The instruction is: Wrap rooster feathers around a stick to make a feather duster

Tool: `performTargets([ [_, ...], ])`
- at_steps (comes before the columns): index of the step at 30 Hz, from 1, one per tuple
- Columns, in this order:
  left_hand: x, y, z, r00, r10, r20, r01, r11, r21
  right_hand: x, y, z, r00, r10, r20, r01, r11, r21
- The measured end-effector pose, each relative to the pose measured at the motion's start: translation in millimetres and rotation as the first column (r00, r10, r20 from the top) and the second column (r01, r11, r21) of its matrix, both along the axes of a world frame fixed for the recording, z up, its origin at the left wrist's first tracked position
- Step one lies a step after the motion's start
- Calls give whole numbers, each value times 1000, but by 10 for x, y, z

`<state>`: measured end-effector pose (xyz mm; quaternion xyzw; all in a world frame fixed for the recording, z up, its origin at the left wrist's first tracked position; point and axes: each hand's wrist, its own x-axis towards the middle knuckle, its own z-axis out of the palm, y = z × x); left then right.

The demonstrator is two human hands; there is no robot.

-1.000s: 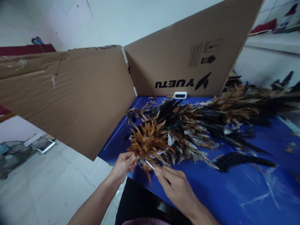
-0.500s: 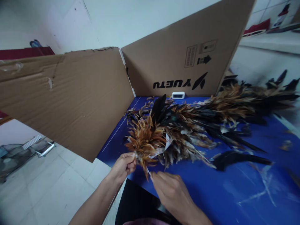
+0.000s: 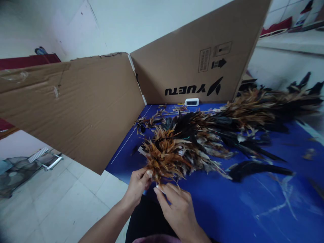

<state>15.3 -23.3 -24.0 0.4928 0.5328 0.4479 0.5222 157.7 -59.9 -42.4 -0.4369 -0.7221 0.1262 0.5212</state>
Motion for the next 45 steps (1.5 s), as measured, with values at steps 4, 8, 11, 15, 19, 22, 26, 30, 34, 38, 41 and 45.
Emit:
performTargets([
  [4, 39, 3, -20, 1000, -2, 0, 2, 1000, 16, 15, -3, 35, 994, 25, -109, -40, 990, -135],
  [8, 56, 3, 29, 998, 26, 58, -26, 1000, -7, 71, -33, 57, 967, 66, -245, -151, 925, -349],
  [11, 72, -2, 64, 995, 37, 93, -36, 999, -12, 85, -39, -9, 947, 81, -312, -237, 831, -504],
  [15, 106, -13, 75, 993, 49, 108, -47, 999, -24, 47, -19, -130, 950, -23, -313, -165, 810, -563],
  [19, 139, -17, 63, 993, 17, 118, -16, 1000, -7, -15, 26, -175, 961, -90, -260, -71, 832, -550],
  [22, 145, -9, 58, 994, 17, 108, -18, 1000, 1, -40, 80, -195, 969, -113, -218, -5, 878, -478],
  [26, 145, -7, 67, 996, 12, 86, -11, 1000, -13, -40, 151, -236, 960, -127, -249, 53, 957, -284],
  [30, 166, -17, 72, 995, 7, 97, -6, 1000, -10, -42, 167, -219, 967, -115, -228, 72, 979, -189],
  [34, 196, -32, 56, 996, -2, 88, 4, 1000, -16, -50, 149, -191, 971, -107, -213, 77, 987, -141],
  [38, 205, -52, 54, 996, -27, 89, 28, 1000, -13, -33, 163, -230, 946, -155, -284, 85, 966, -242],
  [41, 196, -63, 75, 995, -73, 75, 75, 997, -25, 4, 198, -269, 911, -146, -385, 11, 943, -331],
  [45, 174, -66, 98, 991, -128, 42, 130, 990, -56, 82, 262, -274, 863, -86, -498, -144, 903, -404],
])
